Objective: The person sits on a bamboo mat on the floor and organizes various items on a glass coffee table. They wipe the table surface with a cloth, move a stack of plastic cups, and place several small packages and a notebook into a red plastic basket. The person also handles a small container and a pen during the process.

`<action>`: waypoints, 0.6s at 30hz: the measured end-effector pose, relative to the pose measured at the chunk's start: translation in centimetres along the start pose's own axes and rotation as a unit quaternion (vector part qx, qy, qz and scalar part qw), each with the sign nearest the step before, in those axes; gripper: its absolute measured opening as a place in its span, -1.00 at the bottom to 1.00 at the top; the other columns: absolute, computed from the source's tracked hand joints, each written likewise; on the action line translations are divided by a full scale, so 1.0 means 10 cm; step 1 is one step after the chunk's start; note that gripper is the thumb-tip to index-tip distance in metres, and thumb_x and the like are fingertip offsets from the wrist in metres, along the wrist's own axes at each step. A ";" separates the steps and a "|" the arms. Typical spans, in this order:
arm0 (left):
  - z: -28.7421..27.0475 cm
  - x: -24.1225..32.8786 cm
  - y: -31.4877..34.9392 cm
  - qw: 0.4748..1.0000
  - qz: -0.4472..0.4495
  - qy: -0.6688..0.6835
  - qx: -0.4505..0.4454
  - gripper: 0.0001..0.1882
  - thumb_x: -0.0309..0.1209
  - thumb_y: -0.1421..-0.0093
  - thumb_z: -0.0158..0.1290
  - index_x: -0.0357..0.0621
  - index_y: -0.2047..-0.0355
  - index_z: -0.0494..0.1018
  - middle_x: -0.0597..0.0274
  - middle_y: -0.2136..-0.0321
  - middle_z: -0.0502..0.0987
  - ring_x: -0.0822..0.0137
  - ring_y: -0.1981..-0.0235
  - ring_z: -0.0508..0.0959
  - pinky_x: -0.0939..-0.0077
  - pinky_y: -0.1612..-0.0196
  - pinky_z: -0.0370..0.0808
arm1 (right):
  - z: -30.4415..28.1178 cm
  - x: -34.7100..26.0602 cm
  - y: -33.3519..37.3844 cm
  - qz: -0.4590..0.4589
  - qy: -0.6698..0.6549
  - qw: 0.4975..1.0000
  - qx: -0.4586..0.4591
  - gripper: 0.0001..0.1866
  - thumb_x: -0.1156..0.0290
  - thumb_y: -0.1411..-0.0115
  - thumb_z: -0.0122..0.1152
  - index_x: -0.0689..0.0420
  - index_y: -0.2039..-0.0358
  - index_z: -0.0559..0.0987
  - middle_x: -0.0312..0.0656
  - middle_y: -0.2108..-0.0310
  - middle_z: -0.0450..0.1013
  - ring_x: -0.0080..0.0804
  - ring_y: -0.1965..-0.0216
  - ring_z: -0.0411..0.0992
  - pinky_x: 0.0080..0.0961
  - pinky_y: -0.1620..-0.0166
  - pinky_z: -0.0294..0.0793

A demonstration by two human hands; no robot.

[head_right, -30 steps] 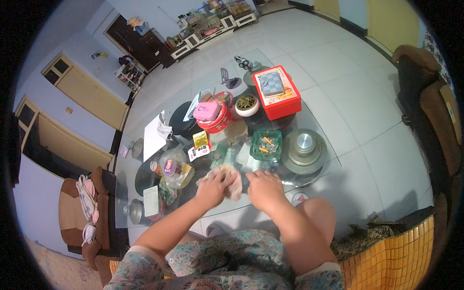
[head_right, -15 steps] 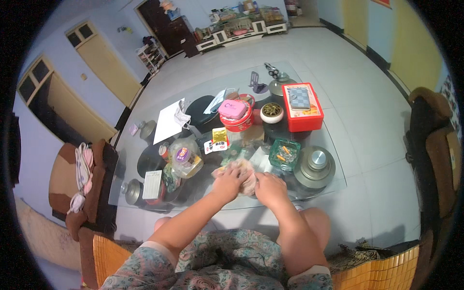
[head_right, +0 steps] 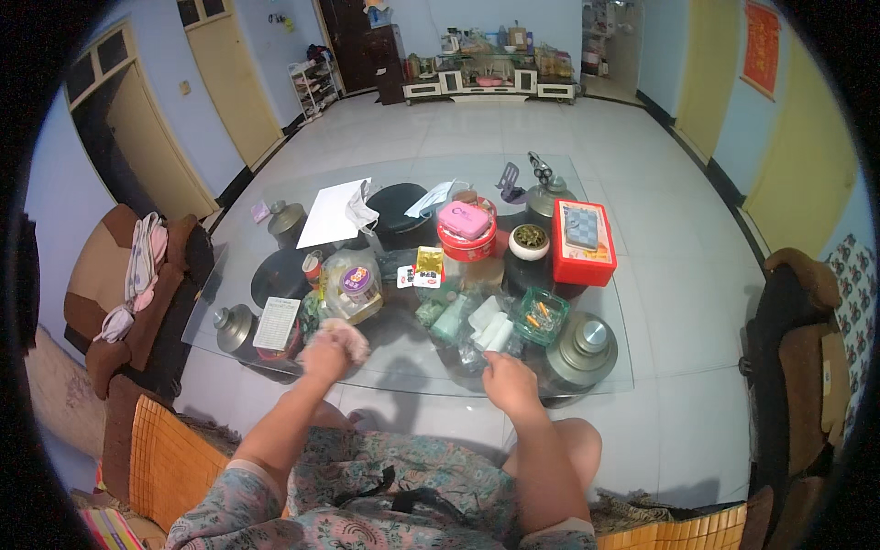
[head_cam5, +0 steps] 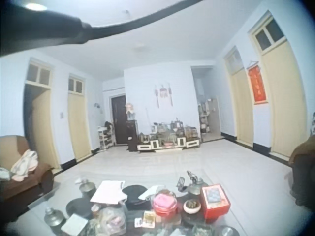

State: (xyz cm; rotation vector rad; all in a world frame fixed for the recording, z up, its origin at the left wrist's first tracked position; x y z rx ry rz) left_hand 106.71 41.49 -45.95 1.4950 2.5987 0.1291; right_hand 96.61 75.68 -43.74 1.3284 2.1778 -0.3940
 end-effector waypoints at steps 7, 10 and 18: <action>-0.02 2.05 0.48 0.958 0.257 -0.057 0.116 -0.52 -0.30 -0.16 -0.07 0.02 -0.13 0.31 0.05 -0.06 0.34 0.02 -0.18 0.26 -0.14 0.01 0.35 | 0.11 -0.13 -0.27 0.003 -0.012 0.995 0.097 -0.71 0.29 -0.16 0.02 0.01 0.15 0.59 -0.02 0.23 0.53 0.00 0.19 0.48 -0.17 0.10 0.44; -0.06 2.11 0.46 0.956 0.283 -0.034 0.067 -0.53 -0.31 -0.16 -0.08 0.05 -0.12 0.32 0.08 -0.08 0.34 0.02 -0.18 0.26 -0.13 0.00 0.36 | 0.11 -0.23 -0.30 0.008 -0.025 0.995 0.098 -0.71 0.28 -0.17 0.02 0.00 0.15 0.60 -0.02 0.24 0.53 -0.01 0.19 0.48 -0.17 0.11 0.45; 0.15 0.44 0.19 0.983 0.136 -0.077 0.101 -0.46 -0.31 -0.16 -0.06 0.26 -0.19 0.27 -0.06 -0.13 0.29 -0.02 -0.15 0.33 -0.05 0.01 0.40 | 0.16 -0.20 -0.26 -0.032 -0.003 0.995 0.095 -0.70 0.27 -0.19 0.01 0.05 0.14 0.59 -0.05 0.22 0.53 0.00 0.18 0.48 -0.18 0.10 0.44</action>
Point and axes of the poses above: each hand's wrist, its own y-axis away from the middle knuckle, its own z-axis out of the palm, x = y × z, the point moved 4 cm from there along -y, towards the middle knuckle
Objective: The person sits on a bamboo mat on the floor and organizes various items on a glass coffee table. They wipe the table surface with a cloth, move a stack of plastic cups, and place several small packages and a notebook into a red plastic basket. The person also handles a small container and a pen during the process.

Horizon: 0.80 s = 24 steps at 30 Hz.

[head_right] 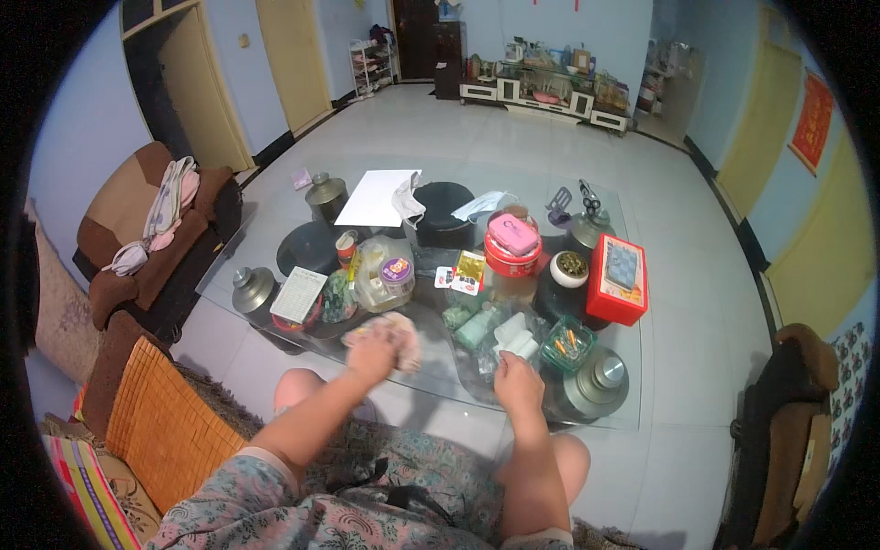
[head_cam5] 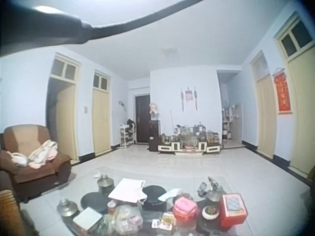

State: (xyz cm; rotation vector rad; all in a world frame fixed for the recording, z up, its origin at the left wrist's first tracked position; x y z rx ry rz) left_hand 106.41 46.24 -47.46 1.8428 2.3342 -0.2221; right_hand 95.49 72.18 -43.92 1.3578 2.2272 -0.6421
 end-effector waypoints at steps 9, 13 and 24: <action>0.07 -0.24 -0.05 0.993 -0.094 0.053 -0.054 -0.55 -0.28 -0.20 -0.11 -0.01 -0.11 0.33 0.07 -0.12 0.32 0.02 -0.15 0.30 -0.22 0.01 0.34 | -0.21 0.27 0.23 0.018 0.006 0.999 -0.030 -0.71 0.27 -0.20 0.01 0.06 0.14 0.58 -0.06 0.20 0.53 -0.03 0.17 0.47 -0.21 0.12 0.44; -0.23 1.02 -0.23 0.999 0.047 0.016 -0.003 -0.49 -0.28 -0.19 -0.09 -0.08 -0.17 0.26 0.05 -0.11 0.31 -0.03 -0.17 0.27 -0.33 0.07 0.34 | -0.29 0.35 0.17 0.051 -0.015 0.999 -0.012 -0.71 0.28 -0.21 -0.02 0.07 0.14 0.58 -0.06 0.21 0.53 -0.03 0.17 0.47 -0.18 0.12 0.43; -0.33 1.35 -0.11 0.989 0.134 0.007 0.058 -0.50 -0.30 -0.19 -0.11 0.16 -0.18 0.27 0.00 -0.10 0.30 -0.06 -0.20 0.24 -0.43 0.08 0.26 | -0.31 0.35 0.09 0.060 -0.039 0.996 0.055 -0.74 0.29 -0.16 0.05 0.08 0.20 0.60 0.02 0.34 0.54 0.02 0.24 0.49 -0.18 0.18 0.44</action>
Point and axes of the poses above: each hand's wrist, its own y-axis away from the middle knuckle, its own z-axis out of the palm, x = y × z, the point moved 4 cm from there along -y, towards the middle knuckle
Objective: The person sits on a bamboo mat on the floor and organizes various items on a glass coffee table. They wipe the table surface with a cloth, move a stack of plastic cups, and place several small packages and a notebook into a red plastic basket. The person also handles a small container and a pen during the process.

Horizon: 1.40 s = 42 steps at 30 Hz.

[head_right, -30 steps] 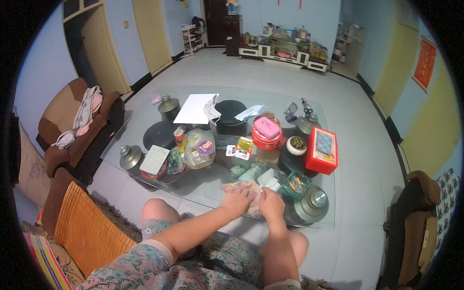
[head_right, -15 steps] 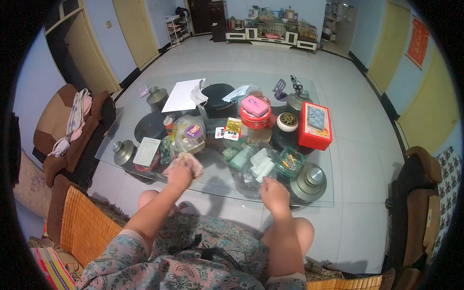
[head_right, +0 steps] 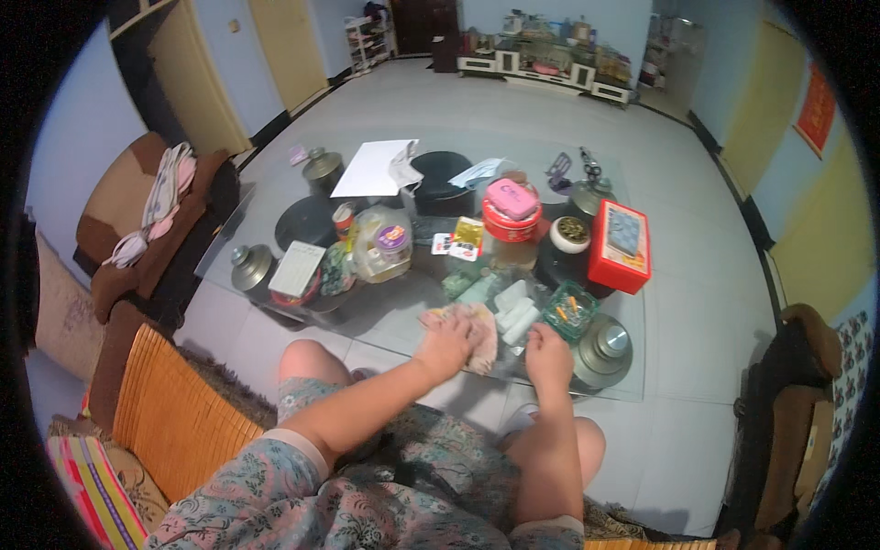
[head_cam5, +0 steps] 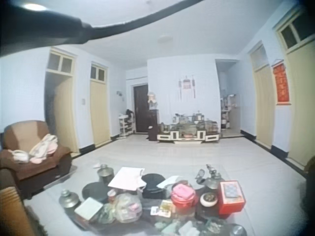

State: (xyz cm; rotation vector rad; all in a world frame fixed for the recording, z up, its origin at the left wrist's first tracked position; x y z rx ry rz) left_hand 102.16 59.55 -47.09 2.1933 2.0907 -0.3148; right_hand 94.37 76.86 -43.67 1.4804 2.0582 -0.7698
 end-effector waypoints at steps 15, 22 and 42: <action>0.22 -1.26 0.98 0.976 -0.199 -0.057 -0.063 -0.49 -0.32 -0.18 -0.11 0.05 -0.18 0.27 0.10 -0.07 0.34 0.03 -0.13 0.31 -0.07 0.04 0.37 | 0.25 0.01 0.22 -0.020 0.045 0.996 -0.079 -0.69 0.25 -0.17 0.08 0.11 0.13 0.57 -0.01 0.33 0.55 -0.07 0.26 0.52 -0.29 0.19 0.46; 0.22 -1.34 0.76 0.989 -0.141 -0.024 -0.023 -0.47 -0.33 -0.17 -0.10 0.14 -0.20 0.26 0.15 0.00 0.37 0.06 -0.10 0.32 -0.06 0.09 0.38 | 0.31 -0.13 0.21 -0.027 0.030 0.994 -0.099 -0.69 0.25 -0.17 0.09 0.13 0.15 0.58 0.01 0.33 0.55 -0.06 0.26 0.52 -0.30 0.18 0.46; 0.43 -1.62 0.68 0.982 -0.185 0.041 0.019 -0.45 -0.41 -0.08 0.00 0.30 -0.13 0.35 0.10 -0.13 0.26 0.09 -0.13 0.33 0.07 -0.01 0.39 | 0.18 -0.04 0.09 0.011 -0.001 0.996 -0.088 -0.70 0.27 -0.19 -0.01 0.06 0.14 0.59 -0.01 0.26 0.54 -0.03 0.19 0.49 -0.20 0.11 0.43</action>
Point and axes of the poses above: each hand's wrist, its own y-axis away from the middle knuckle, its own z-axis out of the palm, x = y × z, the point moved 4 cm from there along -y, towards the middle knuckle
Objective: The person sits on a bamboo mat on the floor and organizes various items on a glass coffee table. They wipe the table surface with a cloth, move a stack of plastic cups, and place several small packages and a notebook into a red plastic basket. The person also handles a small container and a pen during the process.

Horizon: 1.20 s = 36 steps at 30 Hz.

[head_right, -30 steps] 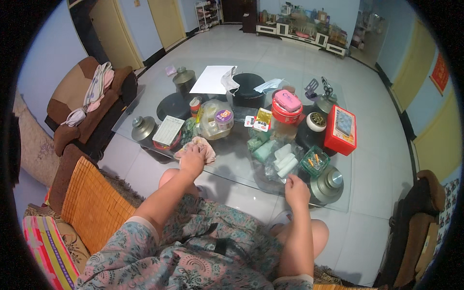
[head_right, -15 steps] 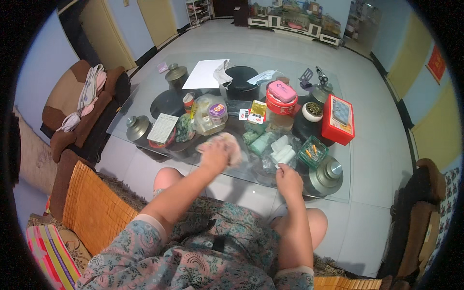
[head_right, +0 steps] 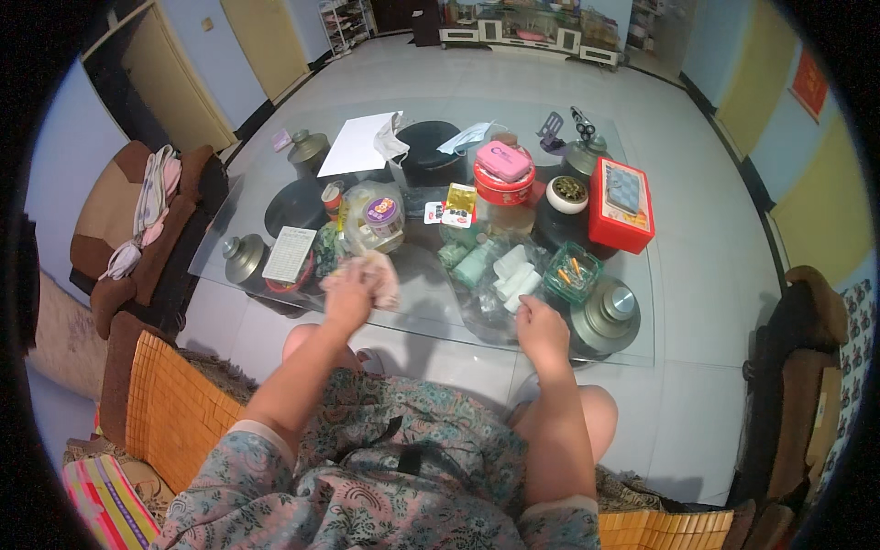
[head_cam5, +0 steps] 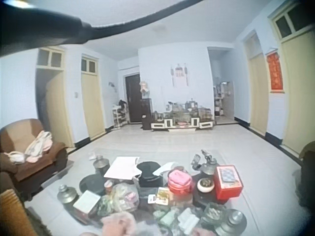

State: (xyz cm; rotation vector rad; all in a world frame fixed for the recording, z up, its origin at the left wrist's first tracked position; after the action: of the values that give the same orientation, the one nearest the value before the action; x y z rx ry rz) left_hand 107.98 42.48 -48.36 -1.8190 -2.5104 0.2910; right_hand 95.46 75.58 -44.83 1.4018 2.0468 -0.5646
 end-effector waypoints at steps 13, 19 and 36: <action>-0.20 1.30 -0.24 0.991 0.105 -0.039 -0.072 -0.47 -0.30 -0.17 -0.05 0.19 -0.20 0.27 0.00 -0.15 0.27 -0.03 -0.21 0.24 -0.12 -0.08 0.27 | 0.13 -0.05 0.02 -0.034 0.047 0.998 -0.007 -0.68 0.25 -0.19 -0.01 0.06 0.13 0.59 0.00 0.28 0.54 0.00 0.21 0.49 -0.17 0.13 0.45; -0.24 1.39 -0.12 0.979 0.202 0.010 -0.024 -0.37 -0.31 -0.09 0.05 0.23 -0.22 0.23 -0.05 -0.18 0.21 0.03 -0.14 0.29 -0.08 -0.06 0.28 | 0.14 -0.11 0.04 -0.029 0.036 0.999 -0.012 -0.68 0.30 -0.18 -0.02 0.08 0.11 0.56 -0.01 0.24 0.53 -0.02 0.18 0.48 -0.15 0.11 0.43; -0.23 1.86 -0.61 0.981 0.176 -0.067 -0.038 -0.45 -0.29 -0.18 -0.07 0.19 -0.21 0.23 0.09 -0.05 0.33 0.03 -0.17 0.26 0.03 0.00 0.37 | -0.46 0.22 -0.12 0.018 -0.191 0.967 0.166 -0.73 0.43 -0.20 -0.02 0.15 0.13 0.56 -0.17 0.26 0.59 -0.34 0.30 0.56 -0.50 0.19 0.48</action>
State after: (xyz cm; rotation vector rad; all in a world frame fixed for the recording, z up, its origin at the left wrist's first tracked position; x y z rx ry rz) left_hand 96.61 58.55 -46.66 -2.3483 -2.2933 0.3393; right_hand 92.71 79.59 -42.95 1.3782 1.6677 -1.1104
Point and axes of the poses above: each hand's wrist, its own y-axis away from the middle knuckle, its own z-axis out of the palm, x = y × z, the point moved 4 cm from there along -y, towards the middle knuckle
